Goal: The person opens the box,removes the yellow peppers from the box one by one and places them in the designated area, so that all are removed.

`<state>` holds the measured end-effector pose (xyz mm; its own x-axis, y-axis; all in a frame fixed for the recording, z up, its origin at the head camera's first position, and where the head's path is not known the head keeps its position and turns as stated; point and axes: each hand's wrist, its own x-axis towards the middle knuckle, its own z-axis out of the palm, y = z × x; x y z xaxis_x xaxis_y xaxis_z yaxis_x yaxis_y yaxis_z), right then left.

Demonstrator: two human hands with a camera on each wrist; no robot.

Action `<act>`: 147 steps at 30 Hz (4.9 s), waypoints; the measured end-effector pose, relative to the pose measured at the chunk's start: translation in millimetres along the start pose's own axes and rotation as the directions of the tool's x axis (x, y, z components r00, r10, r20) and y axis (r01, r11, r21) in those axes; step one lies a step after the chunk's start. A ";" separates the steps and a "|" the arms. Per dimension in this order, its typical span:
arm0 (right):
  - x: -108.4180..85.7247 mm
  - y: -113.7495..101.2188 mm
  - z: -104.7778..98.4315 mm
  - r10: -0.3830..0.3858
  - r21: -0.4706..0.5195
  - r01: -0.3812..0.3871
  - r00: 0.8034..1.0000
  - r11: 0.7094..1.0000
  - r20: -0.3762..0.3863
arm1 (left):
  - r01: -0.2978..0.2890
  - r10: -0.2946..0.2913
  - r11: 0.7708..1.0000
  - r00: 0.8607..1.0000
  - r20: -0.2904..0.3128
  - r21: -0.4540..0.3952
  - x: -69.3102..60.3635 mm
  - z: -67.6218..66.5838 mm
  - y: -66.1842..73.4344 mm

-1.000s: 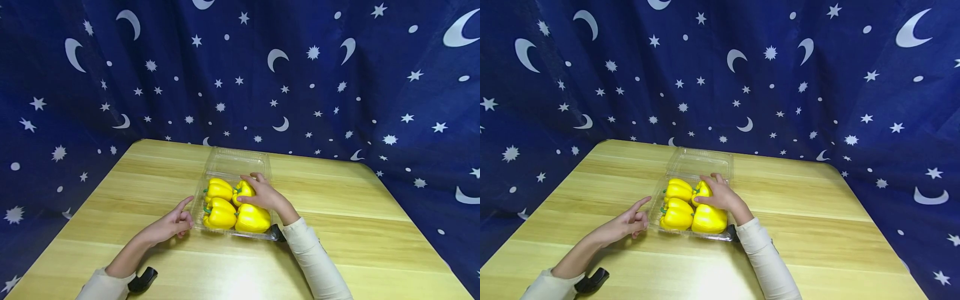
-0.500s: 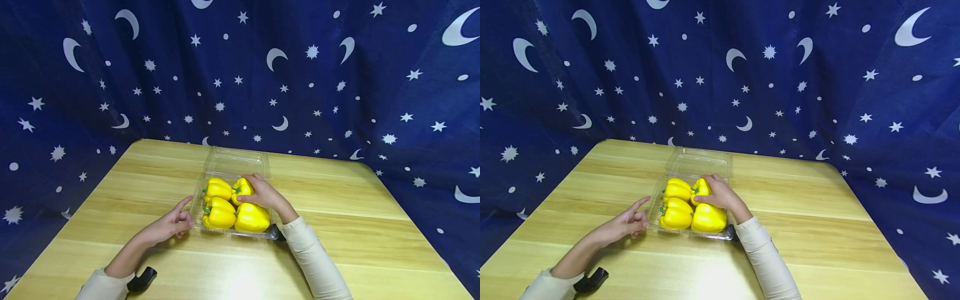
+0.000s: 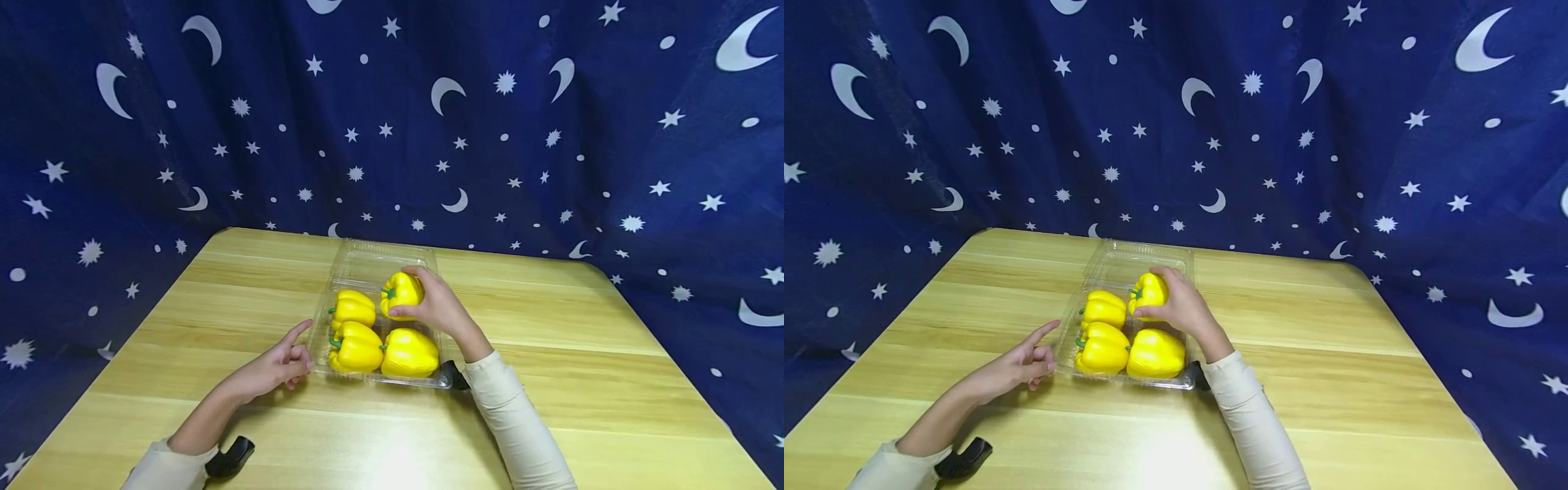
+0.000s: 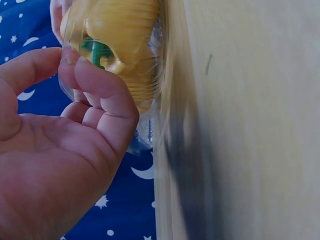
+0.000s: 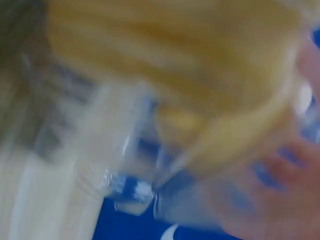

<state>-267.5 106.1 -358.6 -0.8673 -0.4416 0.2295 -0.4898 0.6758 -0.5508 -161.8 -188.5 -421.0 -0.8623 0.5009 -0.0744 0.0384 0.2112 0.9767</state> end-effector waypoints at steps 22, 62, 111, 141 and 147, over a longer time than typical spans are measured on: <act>-14.8 32.0 -30.9 0.000 -0.074 0.002 1.000 0.997 0.023 | -0.011 0.011 1.000 1.000 0.021 0.006 -1.0 -2.3 2.2; -22.4 101.7 -54.1 0.166 0.106 -0.165 0.986 0.980 0.006 | -0.004 0.004 1.000 1.000 0.028 0.000 -4.2 1.2 4.4; -20.2 120.6 -34.6 0.238 0.046 -0.244 0.966 0.969 0.095 | -0.002 0.002 1.000 1.000 0.015 0.012 -3.6 4.9 2.7; -27.7 106.8 -47.3 0.260 0.003 -0.261 0.963 0.965 0.073 | -0.018 0.018 1.000 1.000 0.018 0.006 -4.9 7.5 4.1; -33.7 95.5 -50.5 0.215 -0.019 -0.214 0.975 0.977 0.063 | -0.013 0.013 1.000 1.000 0.017 0.012 -5.1 6.9 4.7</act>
<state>-289.5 215.3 -378.4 -0.9451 -0.3222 0.0550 -0.2944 0.7659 -0.5717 -153.7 -184.3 -417.5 -0.8531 0.5177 -0.0651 0.0557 0.2145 0.9751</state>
